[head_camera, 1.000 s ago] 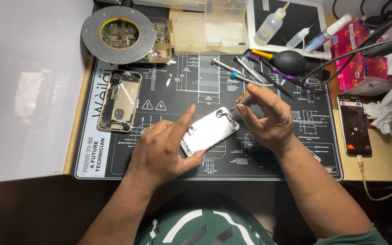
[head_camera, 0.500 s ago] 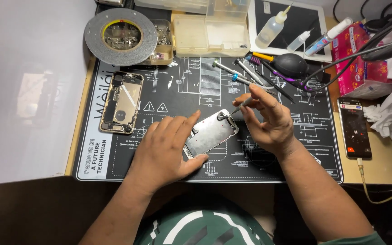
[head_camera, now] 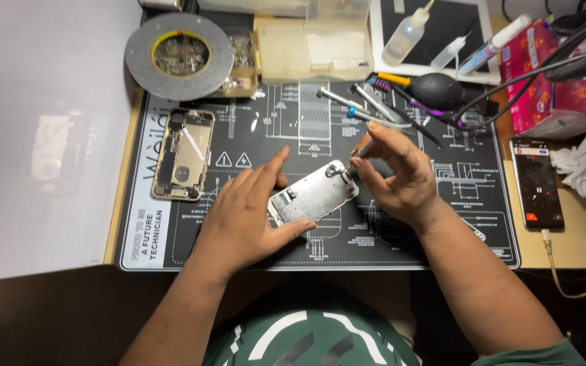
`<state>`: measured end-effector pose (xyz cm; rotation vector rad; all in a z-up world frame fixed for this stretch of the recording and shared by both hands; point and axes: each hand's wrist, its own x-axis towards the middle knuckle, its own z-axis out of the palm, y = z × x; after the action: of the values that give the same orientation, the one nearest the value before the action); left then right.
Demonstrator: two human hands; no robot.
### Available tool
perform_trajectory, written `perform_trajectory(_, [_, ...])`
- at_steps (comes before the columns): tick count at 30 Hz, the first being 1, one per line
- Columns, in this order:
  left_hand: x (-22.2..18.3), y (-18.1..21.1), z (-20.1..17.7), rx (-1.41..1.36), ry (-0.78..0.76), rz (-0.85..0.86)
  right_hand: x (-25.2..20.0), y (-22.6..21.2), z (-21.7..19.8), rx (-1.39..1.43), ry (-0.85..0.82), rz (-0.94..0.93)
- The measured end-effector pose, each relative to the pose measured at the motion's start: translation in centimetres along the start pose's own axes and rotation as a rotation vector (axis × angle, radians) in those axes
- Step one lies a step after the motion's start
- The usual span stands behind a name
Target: Using a precision screwdriver to remove internal screws and components from a mobile phone chassis.
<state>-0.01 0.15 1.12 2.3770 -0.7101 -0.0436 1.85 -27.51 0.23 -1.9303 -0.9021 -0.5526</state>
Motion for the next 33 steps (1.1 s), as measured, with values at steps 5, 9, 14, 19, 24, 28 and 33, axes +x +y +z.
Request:
perform_trajectory(5, [0.3,0.0,-0.1,-0.006,-0.012,-0.005,-0.6,0.5,0.0,0.085,-0.005,0.065])
perform_trajectory(9, [0.2,-0.1,-0.1,-0.021,-0.013,-0.008,-0.6,0.2,-0.1,0.118,-0.028,0.076])
perform_trajectory(14, [0.1,0.1,0.0,0.003,0.005,0.005,-1.0,0.4,-0.2,0.098,-0.040,0.110])
perform_trajectory(19, [0.0,-0.2,0.1,-0.032,0.089,0.073,-0.5,0.9,0.7,0.122,0.087,0.119])
perform_trajectory(24, [-0.1,0.2,0.0,-0.042,0.081,0.052,-1.2,2.0,0.8,0.064,0.099,0.091])
perform_trajectory(28, [0.0,0.1,-0.2,-0.033,0.066,0.060,-0.7,1.3,0.7,0.058,0.097,0.105])
perform_trajectory(33, [0.0,0.1,-0.2,-0.032,0.073,0.064,-0.9,1.6,0.9,0.079,0.081,0.115])
